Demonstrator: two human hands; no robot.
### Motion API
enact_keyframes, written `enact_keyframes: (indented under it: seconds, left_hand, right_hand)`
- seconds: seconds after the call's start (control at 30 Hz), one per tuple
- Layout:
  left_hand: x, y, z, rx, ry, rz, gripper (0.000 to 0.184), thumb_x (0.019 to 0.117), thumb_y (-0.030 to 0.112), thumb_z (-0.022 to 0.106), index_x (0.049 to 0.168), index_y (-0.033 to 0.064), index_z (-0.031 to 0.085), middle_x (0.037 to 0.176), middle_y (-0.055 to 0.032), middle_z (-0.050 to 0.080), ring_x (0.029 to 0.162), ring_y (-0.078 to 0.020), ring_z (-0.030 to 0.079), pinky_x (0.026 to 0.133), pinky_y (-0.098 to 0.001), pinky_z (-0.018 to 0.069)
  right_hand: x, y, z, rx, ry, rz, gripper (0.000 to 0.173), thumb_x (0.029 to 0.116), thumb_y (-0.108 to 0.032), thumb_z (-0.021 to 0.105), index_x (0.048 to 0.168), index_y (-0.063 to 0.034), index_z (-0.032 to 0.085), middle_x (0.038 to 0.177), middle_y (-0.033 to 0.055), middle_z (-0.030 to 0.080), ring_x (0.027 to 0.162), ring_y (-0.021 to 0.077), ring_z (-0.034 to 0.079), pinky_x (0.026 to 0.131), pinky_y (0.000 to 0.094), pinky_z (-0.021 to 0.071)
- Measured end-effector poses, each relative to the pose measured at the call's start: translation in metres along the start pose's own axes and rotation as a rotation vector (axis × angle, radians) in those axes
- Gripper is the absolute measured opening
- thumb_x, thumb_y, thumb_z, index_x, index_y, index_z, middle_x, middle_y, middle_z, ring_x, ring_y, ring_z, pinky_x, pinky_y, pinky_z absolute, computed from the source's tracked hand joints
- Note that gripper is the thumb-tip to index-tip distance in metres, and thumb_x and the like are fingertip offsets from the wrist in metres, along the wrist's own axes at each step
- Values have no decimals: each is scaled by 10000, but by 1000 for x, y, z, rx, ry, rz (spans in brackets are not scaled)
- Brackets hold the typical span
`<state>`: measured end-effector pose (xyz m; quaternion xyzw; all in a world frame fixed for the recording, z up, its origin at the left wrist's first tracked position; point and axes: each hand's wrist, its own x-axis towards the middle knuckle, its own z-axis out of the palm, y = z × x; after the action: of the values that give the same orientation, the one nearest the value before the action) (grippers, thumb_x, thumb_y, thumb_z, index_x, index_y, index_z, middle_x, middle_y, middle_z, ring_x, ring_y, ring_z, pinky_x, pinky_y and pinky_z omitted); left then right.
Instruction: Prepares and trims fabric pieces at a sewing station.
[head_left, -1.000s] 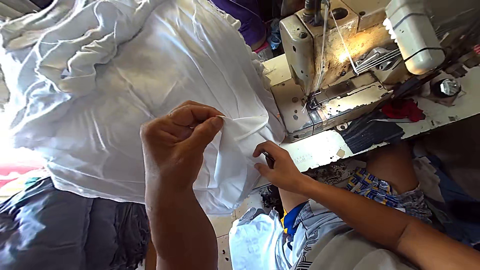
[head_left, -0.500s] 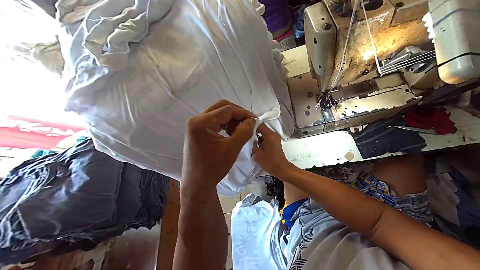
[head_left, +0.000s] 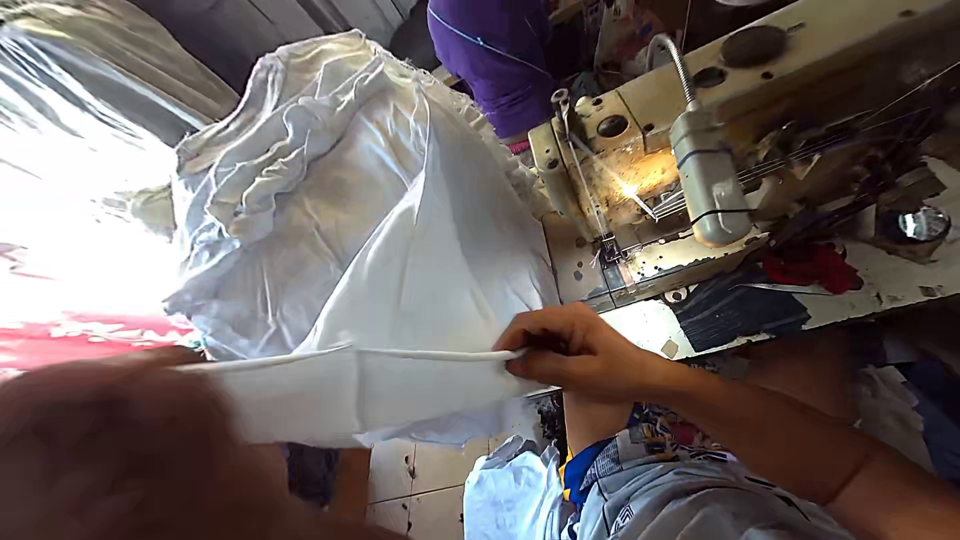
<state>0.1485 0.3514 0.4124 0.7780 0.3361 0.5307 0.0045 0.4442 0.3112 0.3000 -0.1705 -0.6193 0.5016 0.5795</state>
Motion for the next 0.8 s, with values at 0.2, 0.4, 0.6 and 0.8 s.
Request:
enact_keyframes:
  seconds: [0.2, 0.4, 0.6, 0.8]
  left_hand:
    - [-52, -3, 74, 27, -490, -72, 229, 919, 334, 766, 1072, 164, 775, 979, 27, 711, 904, -38, 652, 812, -227, 555]
    - [-111, -4, 130, -147, -534, -191, 132, 928, 280, 755, 982, 162, 773, 870, 72, 675, 800, 0, 633, 716, -181, 555]
    - [-123, 1, 148, -346, -676, -250, 137, 975, 255, 711, 993, 131, 767, 896, 58, 705, 833, -24, 669, 745, -214, 585]
    - [-118, -5, 165, -331, -686, -279, 189, 979, 291, 691, 989, 117, 767, 1011, 2, 712, 979, -88, 669, 876, -304, 575]
  right_hand:
    - [-63, 16, -51, -335, 90, 79, 165, 973, -165, 712, 1011, -4, 712, 867, 38, 695, 743, 51, 629, 668, 220, 539]
    - [-123, 26, -66, -416, 259, 279, 168, 969, -247, 717, 1016, -86, 723, 767, -31, 647, 630, 10, 554, 555, 183, 470]
    - [-171, 13, -82, -380, 13, 425, 229, 1055, -271, 597, 1050, -72, 711, 816, -23, 660, 690, -1, 588, 617, 170, 501]
    - [-155, 15, -102, -382, 119, 397, 203, 1004, -212, 656, 987, -23, 729, 1044, 37, 706, 943, 64, 650, 823, 243, 555]
